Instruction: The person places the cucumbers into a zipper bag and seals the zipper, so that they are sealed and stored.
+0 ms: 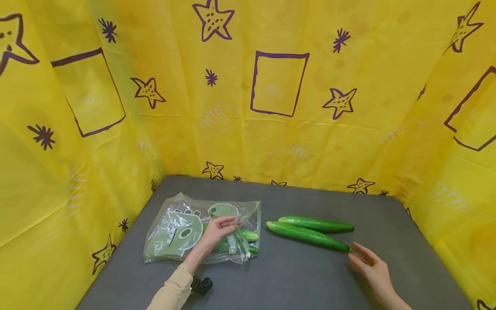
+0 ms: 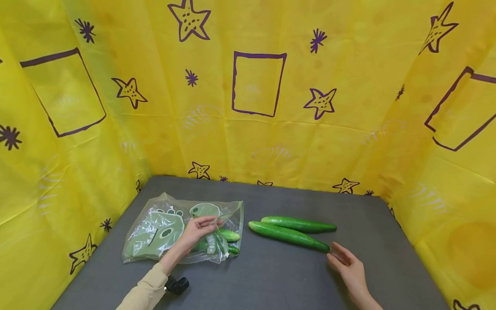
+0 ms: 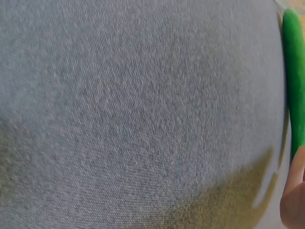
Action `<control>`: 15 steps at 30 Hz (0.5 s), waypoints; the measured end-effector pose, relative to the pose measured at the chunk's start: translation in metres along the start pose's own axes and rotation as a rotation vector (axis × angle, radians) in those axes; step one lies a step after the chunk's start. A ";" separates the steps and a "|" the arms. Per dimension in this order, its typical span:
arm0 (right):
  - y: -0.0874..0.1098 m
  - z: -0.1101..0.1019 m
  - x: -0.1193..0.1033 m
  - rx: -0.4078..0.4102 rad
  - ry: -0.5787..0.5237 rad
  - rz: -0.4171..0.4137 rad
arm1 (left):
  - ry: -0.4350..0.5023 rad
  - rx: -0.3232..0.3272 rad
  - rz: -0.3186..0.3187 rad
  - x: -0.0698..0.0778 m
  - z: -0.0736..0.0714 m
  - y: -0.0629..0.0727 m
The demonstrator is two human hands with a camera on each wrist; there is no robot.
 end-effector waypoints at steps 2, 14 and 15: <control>-0.002 -0.002 -0.001 0.002 0.002 -0.013 | -0.004 0.001 0.008 0.001 0.000 0.000; -0.015 -0.001 0.004 -0.075 0.098 0.089 | -0.034 -0.014 0.010 0.000 0.000 0.000; -0.017 -0.001 0.005 -0.082 0.097 0.094 | -0.036 -0.010 0.006 0.000 0.000 0.000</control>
Point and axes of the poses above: each hand's wrist, its own y-axis away from the middle knuckle, its own z-axis out of the palm, x = y × z, the point moved 7 cm from there along -y, towards the middle knuckle, and after that the axes turned 2 degrees about y, right-handed, at the moved point
